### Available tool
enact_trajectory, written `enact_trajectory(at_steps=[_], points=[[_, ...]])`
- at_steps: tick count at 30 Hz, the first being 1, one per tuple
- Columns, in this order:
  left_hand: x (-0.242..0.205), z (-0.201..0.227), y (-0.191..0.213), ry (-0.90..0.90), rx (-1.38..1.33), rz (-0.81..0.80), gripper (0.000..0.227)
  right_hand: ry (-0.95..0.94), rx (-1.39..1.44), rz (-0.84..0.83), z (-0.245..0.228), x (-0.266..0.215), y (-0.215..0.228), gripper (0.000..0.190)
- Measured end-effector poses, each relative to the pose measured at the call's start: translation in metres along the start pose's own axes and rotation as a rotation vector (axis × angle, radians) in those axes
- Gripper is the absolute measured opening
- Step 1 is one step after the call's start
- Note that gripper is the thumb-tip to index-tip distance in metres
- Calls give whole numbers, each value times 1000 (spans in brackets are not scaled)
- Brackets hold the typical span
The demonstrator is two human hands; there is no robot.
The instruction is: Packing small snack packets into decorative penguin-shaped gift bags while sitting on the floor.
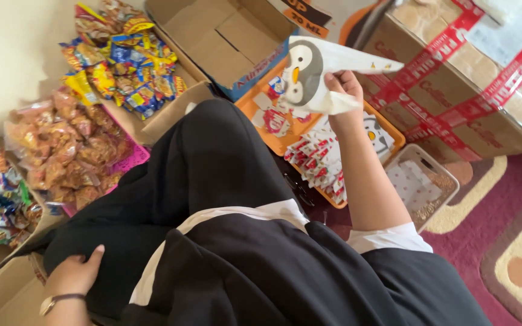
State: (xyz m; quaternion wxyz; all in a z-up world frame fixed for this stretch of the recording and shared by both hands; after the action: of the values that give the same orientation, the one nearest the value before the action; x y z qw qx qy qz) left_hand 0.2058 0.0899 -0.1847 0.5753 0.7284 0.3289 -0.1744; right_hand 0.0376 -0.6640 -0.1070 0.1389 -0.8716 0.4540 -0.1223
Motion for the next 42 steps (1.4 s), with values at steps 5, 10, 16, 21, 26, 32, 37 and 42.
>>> enact_trajectory(at_steps=[5,10,16,21,26,32,37,42], points=[[-93,80,73,-262,-316,247,63,-36,206,-153,-5,-19,-58,20],[-193,163,124,-664,-613,262,50,-87,204,-302,-47,-73,-146,13],[-230,228,122,-1068,-1241,-66,52,-183,30,-513,-36,-122,-197,18],[-236,220,143,-997,-1400,-16,20,-180,-147,-613,-14,-128,-199,21],[-216,196,145,-929,-1407,134,10,60,-275,-748,-39,-145,-207,23],[-231,169,161,-915,-1231,481,29,0,-562,-696,-39,-163,-212,34],[-297,151,179,-1256,-1259,874,87,585,-361,-886,-89,-189,-258,8],[-321,158,184,-1412,-1136,874,89,814,-558,-1008,-114,-232,-293,10]])
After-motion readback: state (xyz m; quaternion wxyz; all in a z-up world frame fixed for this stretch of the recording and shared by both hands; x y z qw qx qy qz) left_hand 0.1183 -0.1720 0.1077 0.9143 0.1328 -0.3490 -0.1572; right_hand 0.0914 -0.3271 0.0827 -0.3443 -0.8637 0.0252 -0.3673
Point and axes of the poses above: each hand's wrist, its own x-axis towards the middle knuckle, its own y-axis out of the back of the hand, z = x × y, the point moved 10 cm from there along x, towards the middle knuckle, and after that the axes turned 6 degrees about y, right-handed, at the moved point
